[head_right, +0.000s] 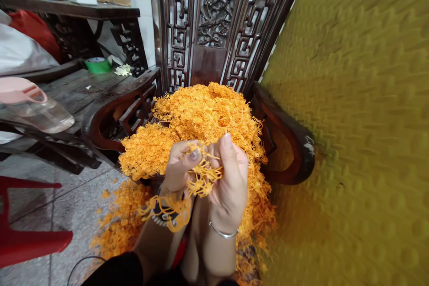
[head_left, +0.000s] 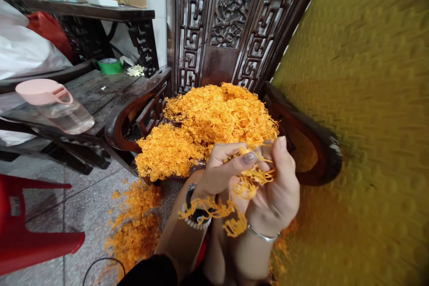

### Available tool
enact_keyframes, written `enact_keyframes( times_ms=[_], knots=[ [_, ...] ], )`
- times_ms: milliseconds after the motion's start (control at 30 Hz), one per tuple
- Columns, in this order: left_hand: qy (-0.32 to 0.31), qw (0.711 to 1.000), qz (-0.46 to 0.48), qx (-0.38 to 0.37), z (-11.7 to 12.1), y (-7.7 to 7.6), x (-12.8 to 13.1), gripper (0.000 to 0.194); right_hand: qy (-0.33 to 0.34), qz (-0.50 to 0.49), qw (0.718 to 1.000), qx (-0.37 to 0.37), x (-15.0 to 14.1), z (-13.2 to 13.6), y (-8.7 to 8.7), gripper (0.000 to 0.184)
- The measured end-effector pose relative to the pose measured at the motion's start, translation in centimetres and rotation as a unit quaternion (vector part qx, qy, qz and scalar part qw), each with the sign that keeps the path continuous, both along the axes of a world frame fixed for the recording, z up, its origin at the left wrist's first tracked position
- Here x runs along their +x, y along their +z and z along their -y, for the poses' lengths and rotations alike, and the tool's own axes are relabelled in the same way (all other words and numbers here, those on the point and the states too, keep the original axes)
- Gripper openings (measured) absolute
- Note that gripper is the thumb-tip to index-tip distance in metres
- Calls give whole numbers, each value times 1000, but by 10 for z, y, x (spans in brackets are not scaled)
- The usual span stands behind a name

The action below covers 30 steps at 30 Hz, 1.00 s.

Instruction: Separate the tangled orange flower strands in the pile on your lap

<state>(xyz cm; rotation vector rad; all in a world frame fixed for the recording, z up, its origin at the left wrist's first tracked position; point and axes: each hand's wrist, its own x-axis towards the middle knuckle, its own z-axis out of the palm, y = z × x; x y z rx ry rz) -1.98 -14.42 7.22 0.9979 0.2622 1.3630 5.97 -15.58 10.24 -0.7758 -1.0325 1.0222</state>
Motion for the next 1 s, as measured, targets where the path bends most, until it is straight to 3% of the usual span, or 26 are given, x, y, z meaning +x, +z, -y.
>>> enact_keyframes(
  times_ms=[167, 300, 433, 533, 667, 767, 900, 1000],
  knots=[
    [76, 989, 115, -53, -12, -13, 14, 47, 85, -178, 978, -74, -5, -3, 13, 42],
    [17, 983, 168, -64, -15, -10, 14, 45, 131, -250, 956, -83, -4, -5, 17, 42],
    [-2, 975, 214, -55, -15, -5, 2, 46, 172, -259, 946, -87, 8, -15, 7, 44],
    [-12, 975, 218, -27, -14, -3, -4, 44, 137, -256, 954, -67, 10, -21, 2, 47],
    [50, 996, 61, -33, -8, -1, 0, 39, 9, -231, 973, -20, -1, -19, 3, 40],
    [123, 988, -91, -37, -5, 0, 3, 31, -69, -159, 984, 34, -8, -16, 3, 38],
    [84, 980, -177, 24, -4, 7, -6, 32, -94, -101, 989, 57, -10, -18, 0, 42],
    [86, 947, -300, 80, -2, 19, -16, 28, -130, -94, 984, 82, -10, -21, -2, 42]
  ],
)
